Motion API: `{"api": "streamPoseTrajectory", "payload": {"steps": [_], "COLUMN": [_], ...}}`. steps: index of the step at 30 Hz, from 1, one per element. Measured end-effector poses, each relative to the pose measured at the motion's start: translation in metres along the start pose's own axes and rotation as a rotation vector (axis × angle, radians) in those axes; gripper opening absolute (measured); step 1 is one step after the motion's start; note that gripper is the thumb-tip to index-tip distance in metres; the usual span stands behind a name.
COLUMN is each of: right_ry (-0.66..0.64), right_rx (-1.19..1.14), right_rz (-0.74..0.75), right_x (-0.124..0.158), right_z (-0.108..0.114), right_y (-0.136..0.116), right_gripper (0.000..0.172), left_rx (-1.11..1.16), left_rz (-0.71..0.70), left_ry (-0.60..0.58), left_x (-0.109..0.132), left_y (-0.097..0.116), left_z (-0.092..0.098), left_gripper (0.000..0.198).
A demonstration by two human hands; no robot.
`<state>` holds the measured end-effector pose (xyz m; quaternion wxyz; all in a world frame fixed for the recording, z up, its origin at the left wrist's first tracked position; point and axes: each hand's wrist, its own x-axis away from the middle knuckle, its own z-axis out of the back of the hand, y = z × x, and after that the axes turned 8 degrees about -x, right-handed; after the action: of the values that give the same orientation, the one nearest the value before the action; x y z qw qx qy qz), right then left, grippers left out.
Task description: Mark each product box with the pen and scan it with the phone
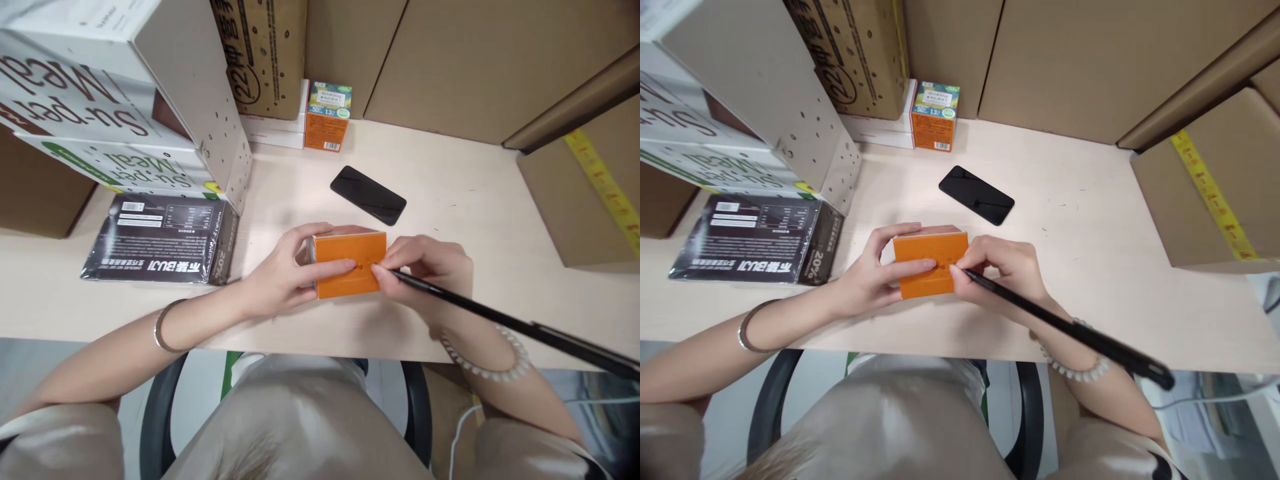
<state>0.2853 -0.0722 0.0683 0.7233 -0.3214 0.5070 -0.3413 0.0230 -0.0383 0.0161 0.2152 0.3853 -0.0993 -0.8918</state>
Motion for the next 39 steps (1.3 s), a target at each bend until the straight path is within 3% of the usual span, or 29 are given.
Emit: {"api": "streamPoseTrajectory", "payload": {"steps": [4, 6, 8, 12, 16, 21, 26, 30, 33, 36, 39], "right_ry": [0.208, 0.215, 0.114, -0.238, -0.447, -0.573, -0.555, -0.528, -0.370, -0.148, -0.109], "right_rx": [0.105, 0.272, 0.461, 0.838, 1.089, 1.138, 1.146, 0.999, 0.869, 0.816, 0.710], "right_rz": [-0.205, -0.208, -0.136, -0.099, -0.162, -0.190, -0.149, -0.122, -0.157, -0.275, -0.429], "right_x": [-0.005, -0.008, -0.009, -0.004, -0.001, -0.002, 0.001, -0.001, -0.012, -0.027, -0.039], "right_z": [0.007, 0.012, 0.016, 0.014, 0.003, -0.004, -0.006, 0.001, 0.016, 0.037, 0.054], "right_y": [0.008, 0.017, 0.027, 0.037, 0.035, 0.036, 0.040, 0.046, 0.062, 0.091, 0.119], "right_gripper": [0.018, 0.014, 0.013, 0.021, 0.023, 0.026, 0.036, 0.042, 0.046, 0.084, 0.105], "left_rx": [-0.017, -0.004, 0.008, 0.013, -0.002, -0.041, -0.122, -0.069, -0.026, -0.012, 0.011], "left_rz": [0.082, 0.103, 0.132, 0.221, 0.309, 0.369, 0.427, 0.477, 0.469, 0.483, 0.499], "left_ry": [-0.005, 0.034, 0.107, 0.212, 0.229, 0.248, 0.297, 0.299, 0.334, 0.349, 0.351], "left_x": [0.008, 0.009, 0.010, 0.016, 0.020, 0.019, 0.018, 0.018, 0.018, 0.019, 0.022], "left_y": [-0.006, -0.008, -0.010, -0.017, -0.024, -0.028, -0.035, -0.037, -0.038, -0.042, -0.046], "left_z": [-0.001, -0.004, -0.008, -0.016, -0.016, -0.014, -0.015, -0.015, -0.017, -0.020, -0.024], "left_gripper": [0.074, 0.077, 0.090, 0.114, 0.111, 0.097, 0.094, 0.085, 0.081, 0.083, 0.090]}}
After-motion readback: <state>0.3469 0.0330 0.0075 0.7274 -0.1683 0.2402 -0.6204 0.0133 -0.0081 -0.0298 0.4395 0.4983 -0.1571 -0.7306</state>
